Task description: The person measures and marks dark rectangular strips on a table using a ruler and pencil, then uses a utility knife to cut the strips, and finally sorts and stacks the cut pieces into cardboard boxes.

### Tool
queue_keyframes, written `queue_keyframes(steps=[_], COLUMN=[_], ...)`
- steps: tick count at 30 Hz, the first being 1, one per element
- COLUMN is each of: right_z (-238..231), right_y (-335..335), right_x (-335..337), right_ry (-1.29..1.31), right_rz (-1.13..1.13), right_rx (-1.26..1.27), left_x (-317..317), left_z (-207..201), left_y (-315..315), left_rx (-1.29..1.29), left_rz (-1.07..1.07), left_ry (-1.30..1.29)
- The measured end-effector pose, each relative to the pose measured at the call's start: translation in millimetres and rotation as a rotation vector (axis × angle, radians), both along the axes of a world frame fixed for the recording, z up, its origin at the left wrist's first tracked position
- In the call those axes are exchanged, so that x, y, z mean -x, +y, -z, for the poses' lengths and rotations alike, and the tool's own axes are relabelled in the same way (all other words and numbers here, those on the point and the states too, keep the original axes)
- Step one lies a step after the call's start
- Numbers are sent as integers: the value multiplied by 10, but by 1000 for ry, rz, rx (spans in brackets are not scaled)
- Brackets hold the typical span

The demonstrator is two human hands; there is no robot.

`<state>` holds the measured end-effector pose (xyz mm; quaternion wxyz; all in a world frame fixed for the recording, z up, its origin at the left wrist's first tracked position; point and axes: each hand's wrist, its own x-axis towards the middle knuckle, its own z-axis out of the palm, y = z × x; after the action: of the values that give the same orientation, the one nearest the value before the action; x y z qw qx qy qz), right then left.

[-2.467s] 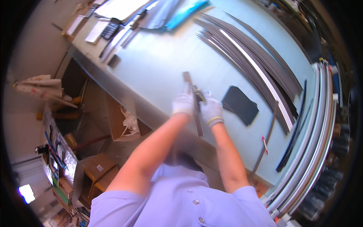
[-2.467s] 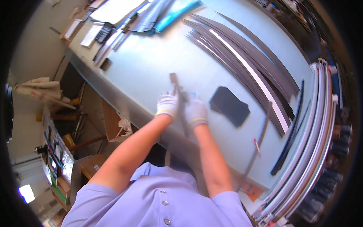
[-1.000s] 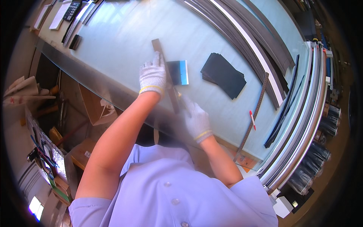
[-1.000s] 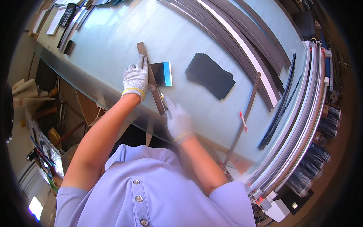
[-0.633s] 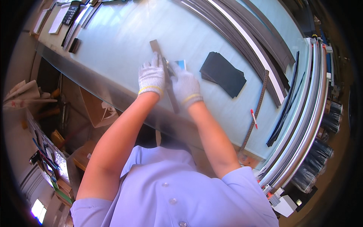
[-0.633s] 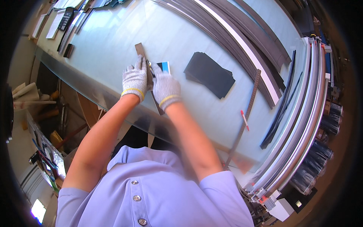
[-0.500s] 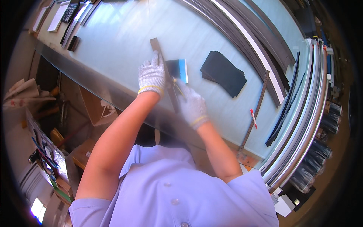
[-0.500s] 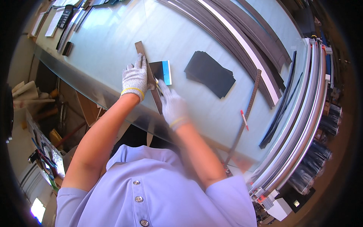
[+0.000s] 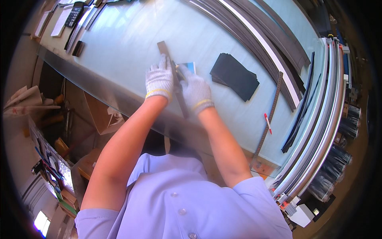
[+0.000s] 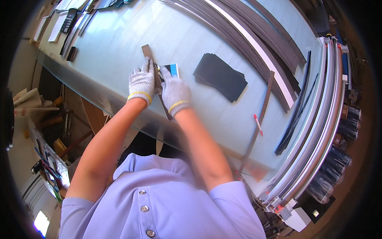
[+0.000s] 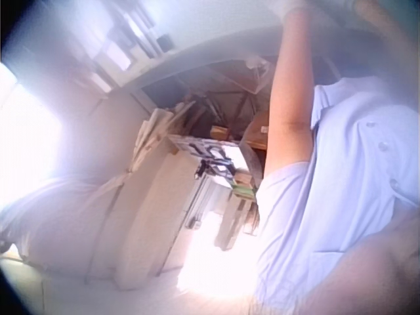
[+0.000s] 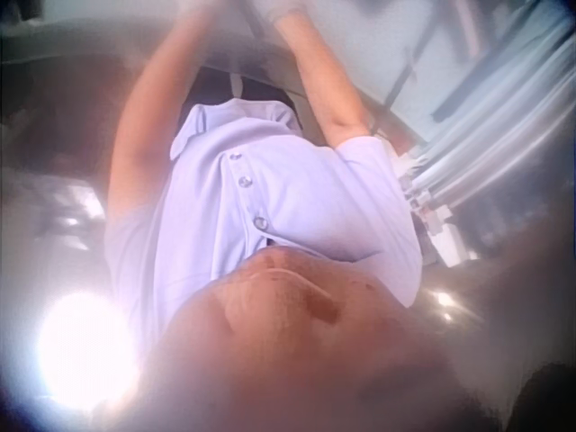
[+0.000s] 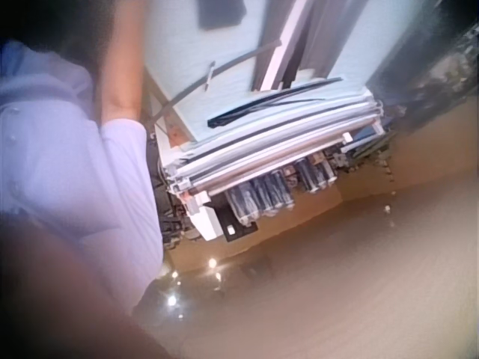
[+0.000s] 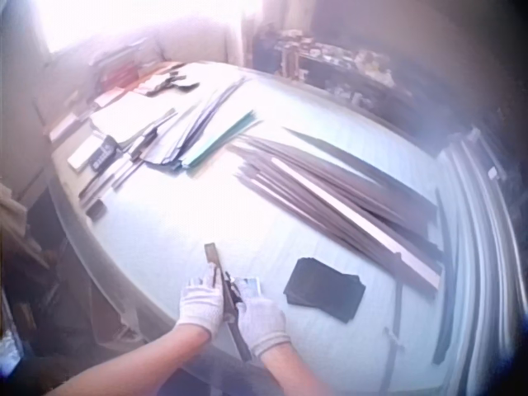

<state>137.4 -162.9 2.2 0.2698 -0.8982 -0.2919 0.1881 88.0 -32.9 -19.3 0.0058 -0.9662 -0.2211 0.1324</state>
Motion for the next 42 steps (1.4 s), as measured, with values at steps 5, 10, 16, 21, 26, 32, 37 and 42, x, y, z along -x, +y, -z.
queue_keyframes(steps=[5,10,16,21,26,32,37,42], right_z=[-10,-74,-191,0,1,194,342,258], right_y=[-562,-963,-113,-128,-579,-980,-1907,-1430], right_x=[490,667,20,208,609,853,917,910], right_ry=[58,48,-30,54,33,33,-257,-471], right_rz=[-5,-58,62,62,34,385,664,470], right_rx=[94,93,44,37,144,-316,117,173], left_x=[14,-13,-19,5,12,27,68,257], left_z=[-35,-175,-63,51,-12,-27,-68,-55], left_y=[-1,-19,-17,10,17,36,49,78], left_rx=[37,89,48,-11,29,25,68,179], left_rz=[-16,-49,-12,15,-4,23,24,35], left_ry=[48,81,42,15,49,14,4,-145])
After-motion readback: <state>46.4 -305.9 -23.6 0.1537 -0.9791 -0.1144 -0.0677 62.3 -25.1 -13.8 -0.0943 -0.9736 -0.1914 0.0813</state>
